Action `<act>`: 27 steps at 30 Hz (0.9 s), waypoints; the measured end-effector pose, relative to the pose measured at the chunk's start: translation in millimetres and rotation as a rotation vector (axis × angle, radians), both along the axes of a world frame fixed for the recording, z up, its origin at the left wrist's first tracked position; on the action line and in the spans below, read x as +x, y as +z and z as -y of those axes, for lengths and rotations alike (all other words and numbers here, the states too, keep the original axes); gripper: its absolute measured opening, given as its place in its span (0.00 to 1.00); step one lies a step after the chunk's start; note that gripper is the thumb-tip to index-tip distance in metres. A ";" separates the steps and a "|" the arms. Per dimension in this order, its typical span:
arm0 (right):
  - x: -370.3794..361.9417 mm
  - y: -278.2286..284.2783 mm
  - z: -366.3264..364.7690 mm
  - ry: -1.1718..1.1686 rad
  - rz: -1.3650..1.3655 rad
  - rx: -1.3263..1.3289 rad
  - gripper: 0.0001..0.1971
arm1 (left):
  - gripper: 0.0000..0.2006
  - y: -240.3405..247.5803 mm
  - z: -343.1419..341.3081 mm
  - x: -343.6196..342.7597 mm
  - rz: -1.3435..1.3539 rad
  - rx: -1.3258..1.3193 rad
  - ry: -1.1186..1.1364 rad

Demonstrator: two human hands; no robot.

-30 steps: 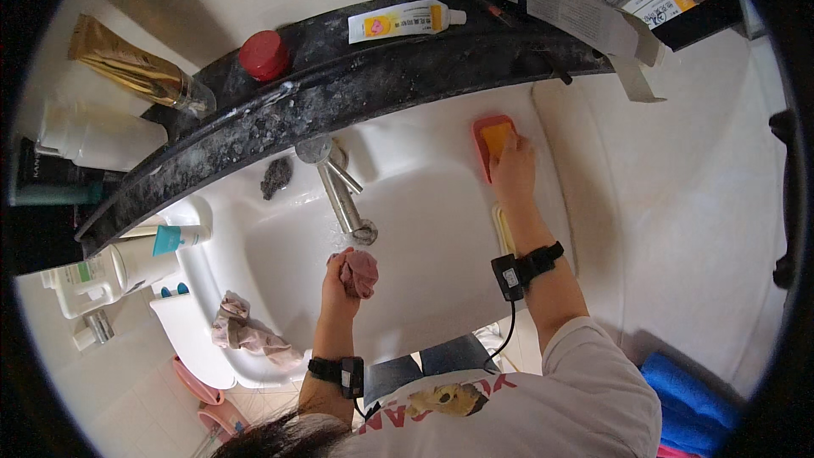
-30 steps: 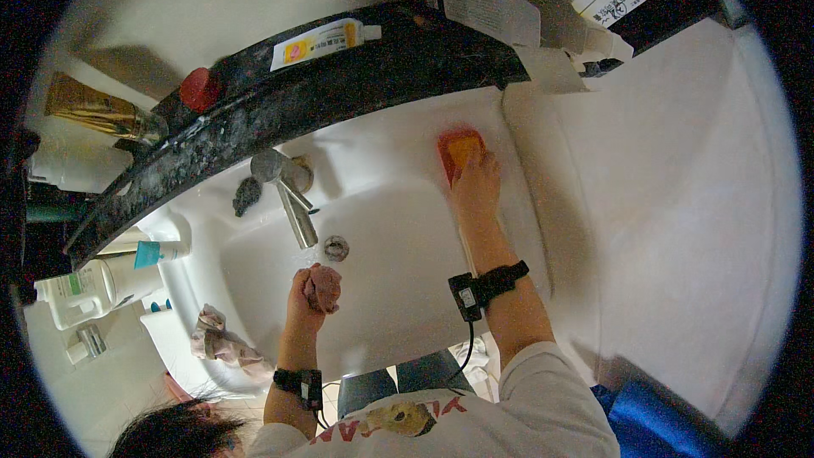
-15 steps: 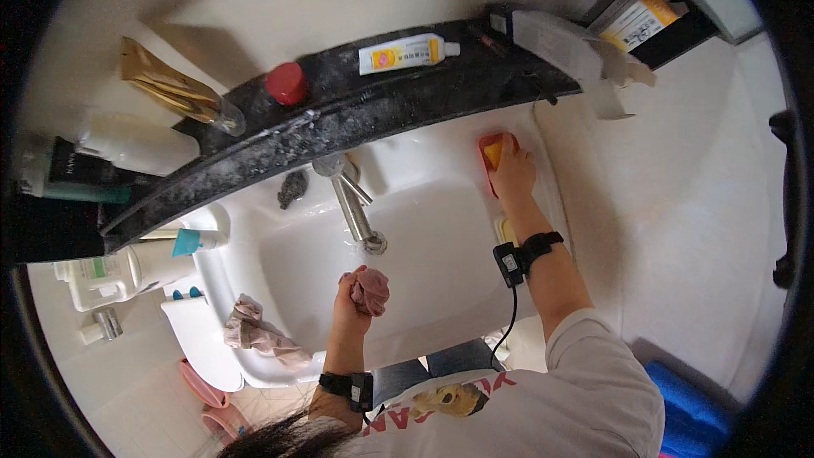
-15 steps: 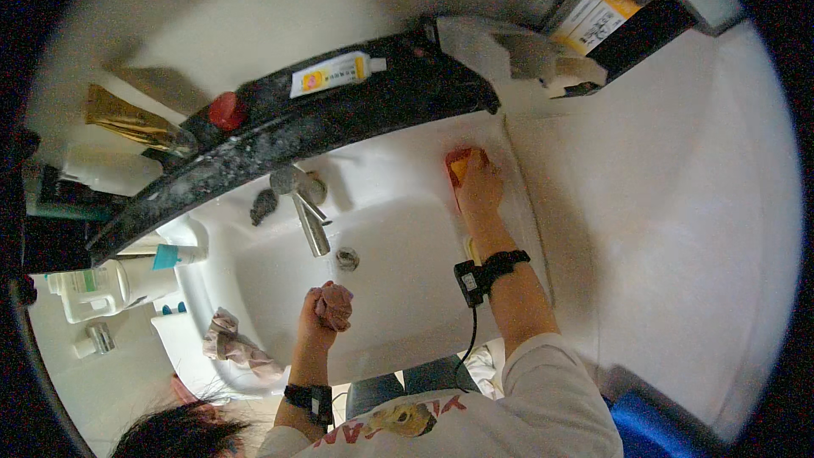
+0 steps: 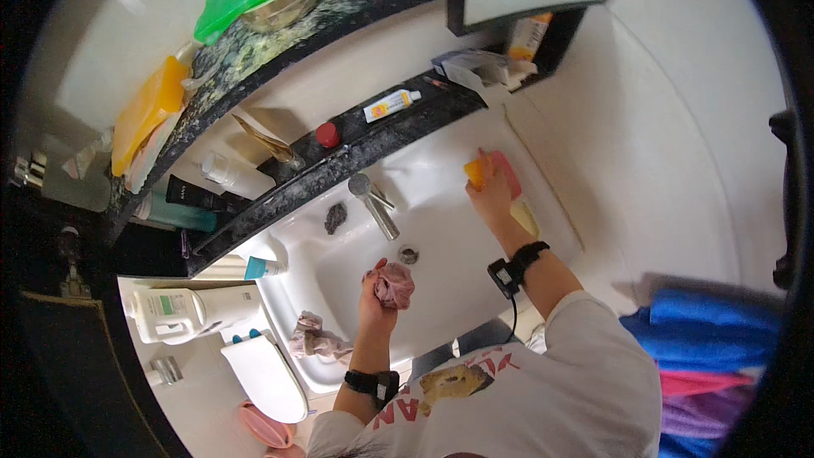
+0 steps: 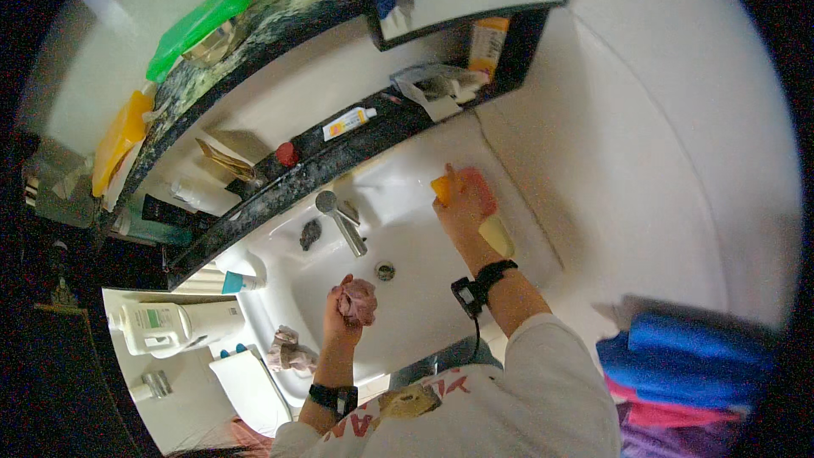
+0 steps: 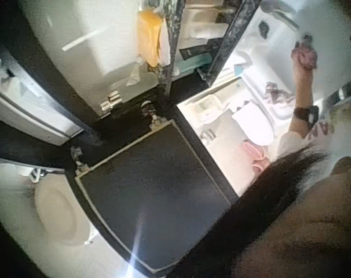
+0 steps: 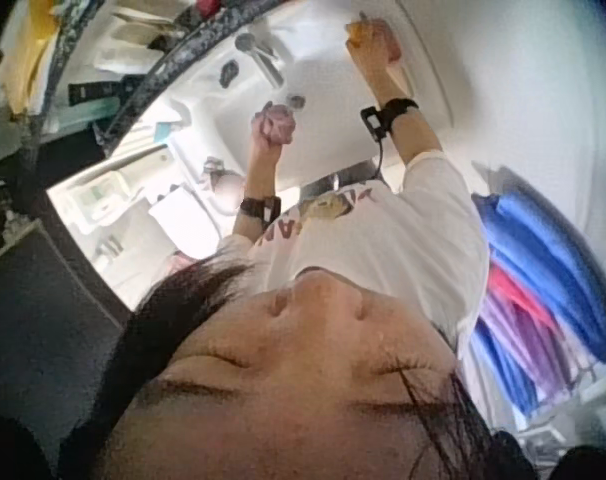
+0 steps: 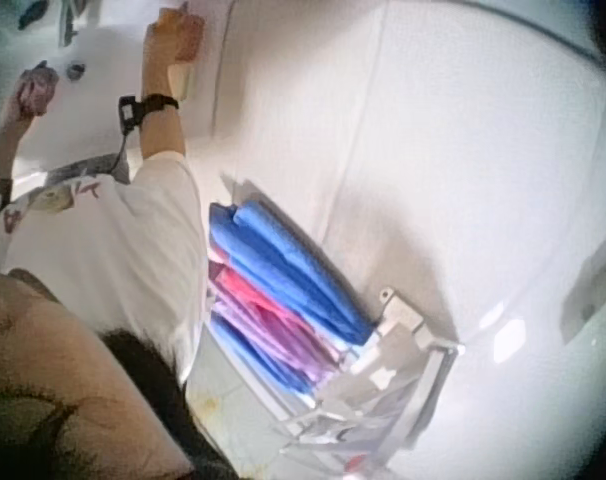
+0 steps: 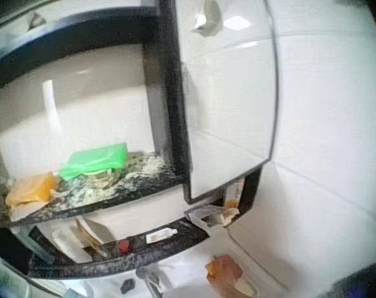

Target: The person washes a small piece of cloth by hand in a bathroom sink. They wet the cloth, apply soap, scrub it, rinse it under running water, and wring it out.

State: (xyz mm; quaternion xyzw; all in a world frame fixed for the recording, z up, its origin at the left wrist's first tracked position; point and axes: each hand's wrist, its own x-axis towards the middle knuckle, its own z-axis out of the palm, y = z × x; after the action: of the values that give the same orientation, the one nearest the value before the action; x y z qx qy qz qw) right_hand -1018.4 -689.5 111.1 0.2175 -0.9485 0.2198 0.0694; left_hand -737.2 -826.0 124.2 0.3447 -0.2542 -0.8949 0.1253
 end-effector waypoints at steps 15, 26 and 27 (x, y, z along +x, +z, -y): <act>26.4 -26.1 -14.2 0.105 0.217 0.122 0.22 | 0.17 28.6 9.6 41.1 0.061 -0.010 -0.030; 188.9 25.8 73.7 0.744 2.033 -1.611 0.18 | 0.12 42.6 -12.5 -18.8 0.066 -0.844 -0.174; 189.1 25.6 77.1 0.886 2.051 -1.807 0.19 | 0.12 42.6 -11.0 -17.8 0.088 -0.837 -0.319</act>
State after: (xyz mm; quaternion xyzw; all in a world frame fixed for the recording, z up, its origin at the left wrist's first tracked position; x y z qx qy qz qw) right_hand -829.3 -766.6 136.7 0.1202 0.0275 0.7955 -0.5932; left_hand -755.0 -815.0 166.8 0.2586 -0.6492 -0.7078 0.1035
